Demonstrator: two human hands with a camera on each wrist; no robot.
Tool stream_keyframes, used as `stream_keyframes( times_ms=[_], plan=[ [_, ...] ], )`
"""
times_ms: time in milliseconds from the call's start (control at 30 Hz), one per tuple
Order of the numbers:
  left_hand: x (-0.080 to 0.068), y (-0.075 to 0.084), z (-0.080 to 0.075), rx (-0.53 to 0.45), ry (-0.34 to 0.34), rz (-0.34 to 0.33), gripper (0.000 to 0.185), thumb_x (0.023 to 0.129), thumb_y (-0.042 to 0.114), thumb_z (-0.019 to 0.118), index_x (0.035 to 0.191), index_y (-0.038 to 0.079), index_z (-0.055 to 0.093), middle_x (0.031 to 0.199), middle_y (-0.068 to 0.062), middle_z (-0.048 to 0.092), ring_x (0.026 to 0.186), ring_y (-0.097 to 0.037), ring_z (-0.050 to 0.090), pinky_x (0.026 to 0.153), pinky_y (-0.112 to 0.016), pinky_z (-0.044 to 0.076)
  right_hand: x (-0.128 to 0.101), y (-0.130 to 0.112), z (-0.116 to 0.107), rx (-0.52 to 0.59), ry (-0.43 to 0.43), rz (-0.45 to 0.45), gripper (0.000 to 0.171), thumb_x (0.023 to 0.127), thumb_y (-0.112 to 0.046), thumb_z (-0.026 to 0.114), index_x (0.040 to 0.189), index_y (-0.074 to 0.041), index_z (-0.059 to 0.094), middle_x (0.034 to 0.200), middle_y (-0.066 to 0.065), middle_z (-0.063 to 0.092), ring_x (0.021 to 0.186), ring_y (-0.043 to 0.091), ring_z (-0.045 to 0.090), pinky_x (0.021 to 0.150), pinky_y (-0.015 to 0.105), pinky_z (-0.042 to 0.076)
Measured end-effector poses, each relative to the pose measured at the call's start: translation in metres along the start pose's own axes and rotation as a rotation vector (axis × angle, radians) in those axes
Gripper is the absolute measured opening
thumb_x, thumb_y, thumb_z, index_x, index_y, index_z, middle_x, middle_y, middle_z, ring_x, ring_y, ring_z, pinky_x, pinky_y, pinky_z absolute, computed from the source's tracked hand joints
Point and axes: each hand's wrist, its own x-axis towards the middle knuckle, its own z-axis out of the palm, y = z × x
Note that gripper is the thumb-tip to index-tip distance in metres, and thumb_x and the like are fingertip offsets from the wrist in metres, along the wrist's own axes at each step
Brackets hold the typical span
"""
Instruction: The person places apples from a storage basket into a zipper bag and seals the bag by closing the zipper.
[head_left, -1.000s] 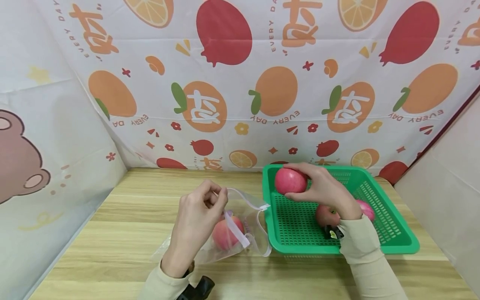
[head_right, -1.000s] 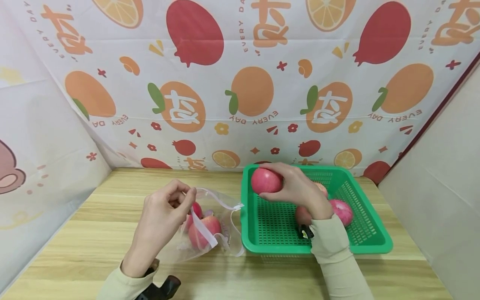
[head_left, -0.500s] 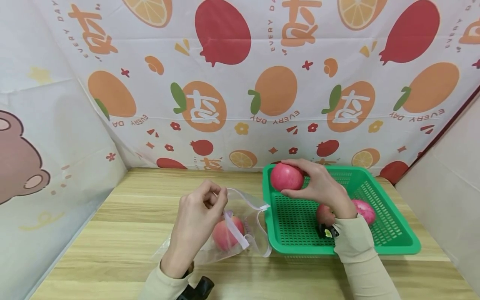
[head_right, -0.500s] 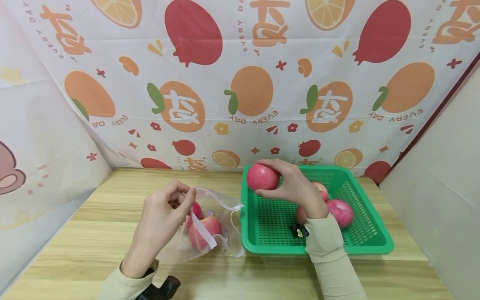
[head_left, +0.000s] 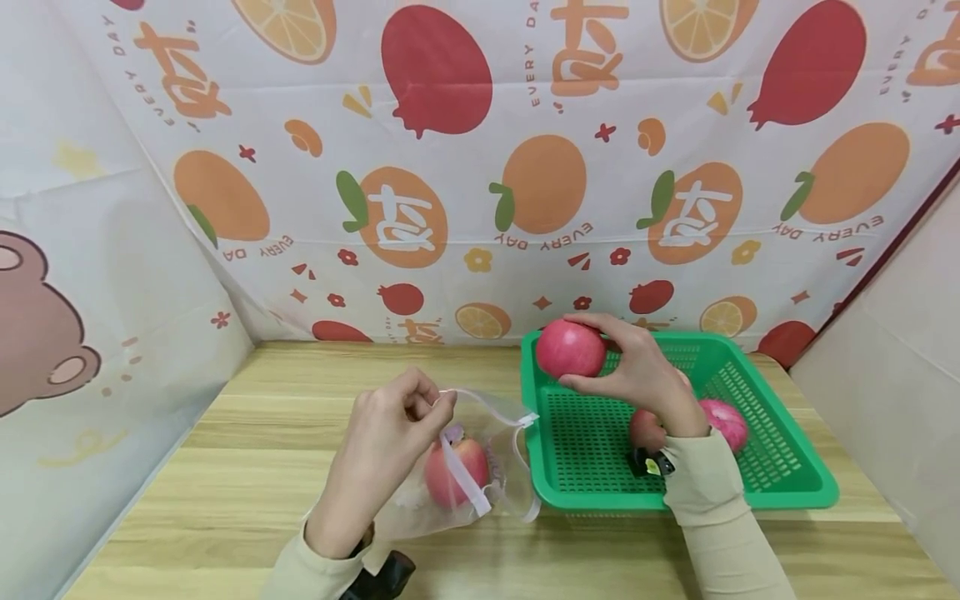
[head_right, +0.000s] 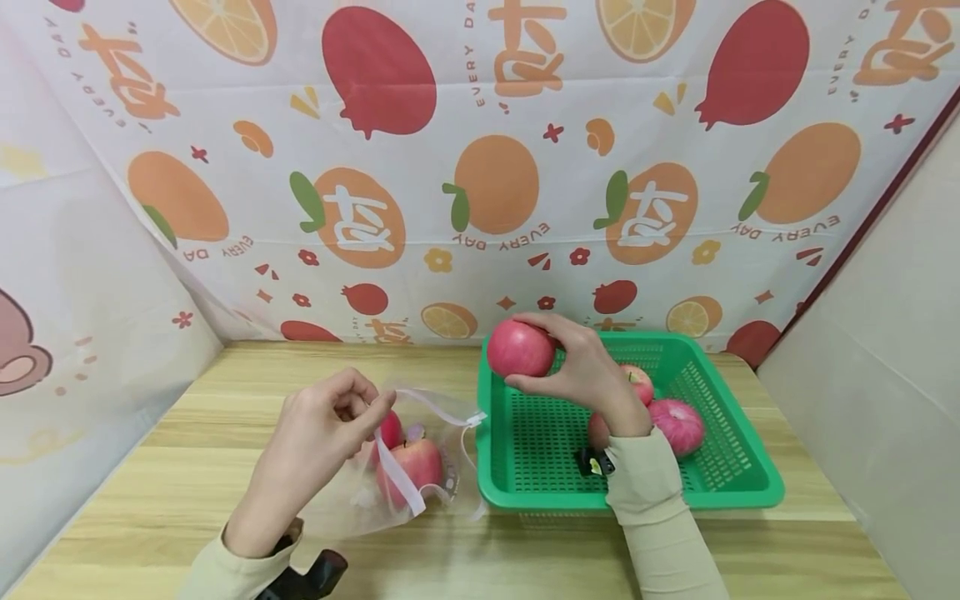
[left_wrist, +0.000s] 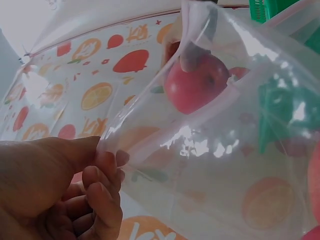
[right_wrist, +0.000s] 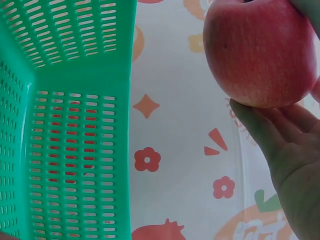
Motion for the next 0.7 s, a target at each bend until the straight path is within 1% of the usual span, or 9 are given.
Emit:
stream_keyframes(
  times_ms=[133,267,333,467,533,633,700],
  plan=[
    [0.002,0.002,0.000,0.017,-0.017,-0.001,0.018,0.089,0.006,0.075,0.074,0.010,0.066,0.052,0.010,0.052,0.045,-0.001,0.045,0.045,-0.021,0.037,-0.001,-0.002,-0.001,0.015,0.030,-0.010,0.075,0.071,-0.015,0.094,0.138,-0.015,0.059,0.133,0.007,0.064,0.114,0.024,0.064,0.086,0.039,0.060],
    [0.004,0.002,0.001,0.019,-0.017,0.003,0.021,0.091,0.006,0.072,0.071,0.011,0.065,0.051,0.010,0.053,0.044,0.000,0.046,0.044,-0.020,0.035,-0.001,-0.003,-0.002,0.034,0.066,-0.028,0.076,0.070,-0.011,0.094,0.138,-0.013,0.059,0.134,0.008,0.064,0.115,0.025,0.064,0.086,0.030,0.059],
    [0.005,0.002,0.002,0.012,-0.011,0.010,0.023,0.092,0.006,0.071,0.070,0.011,0.064,0.050,0.011,0.052,0.043,0.000,0.047,0.043,-0.020,0.034,-0.002,-0.002,-0.001,0.043,0.082,-0.041,0.077,0.069,-0.009,0.094,0.137,-0.012,0.059,0.134,0.008,0.064,0.115,0.025,0.064,0.086,0.027,0.058],
    [0.010,0.001,0.000,0.010,0.018,0.033,0.026,0.092,0.005,0.070,0.069,0.012,0.061,0.049,0.010,0.051,0.041,0.002,0.044,0.040,-0.018,0.031,-0.001,-0.001,0.000,0.051,0.099,-0.062,0.078,0.068,-0.007,0.094,0.137,-0.011,0.058,0.134,0.009,0.064,0.114,0.025,0.064,0.086,0.029,0.059],
    [0.012,0.001,-0.001,0.014,0.032,0.039,0.025,0.092,0.004,0.071,0.069,0.011,0.061,0.049,0.009,0.050,0.040,0.001,0.043,0.040,-0.018,0.031,-0.001,-0.001,0.000,0.055,0.104,-0.065,0.078,0.067,-0.006,0.094,0.137,-0.011,0.059,0.134,0.008,0.064,0.114,0.025,0.064,0.087,0.030,0.059],
    [0.015,0.002,-0.002,-0.002,0.039,0.030,0.024,0.092,0.003,0.071,0.071,0.008,0.060,0.050,0.006,0.052,0.038,0.000,0.044,0.038,-0.017,0.033,-0.001,-0.001,-0.001,0.064,0.108,-0.062,0.079,0.067,-0.006,0.094,0.137,-0.011,0.059,0.134,0.008,0.064,0.115,0.025,0.064,0.087,0.028,0.058],
    [0.017,0.003,-0.003,-0.026,0.037,0.012,0.023,0.093,0.003,0.070,0.072,0.007,0.059,0.051,0.005,0.055,0.037,-0.001,0.046,0.037,-0.017,0.036,-0.002,-0.001,-0.001,0.070,0.109,-0.060,0.079,0.067,-0.006,0.094,0.137,-0.012,0.059,0.134,0.008,0.064,0.115,0.025,0.064,0.088,0.027,0.057]
  ],
)
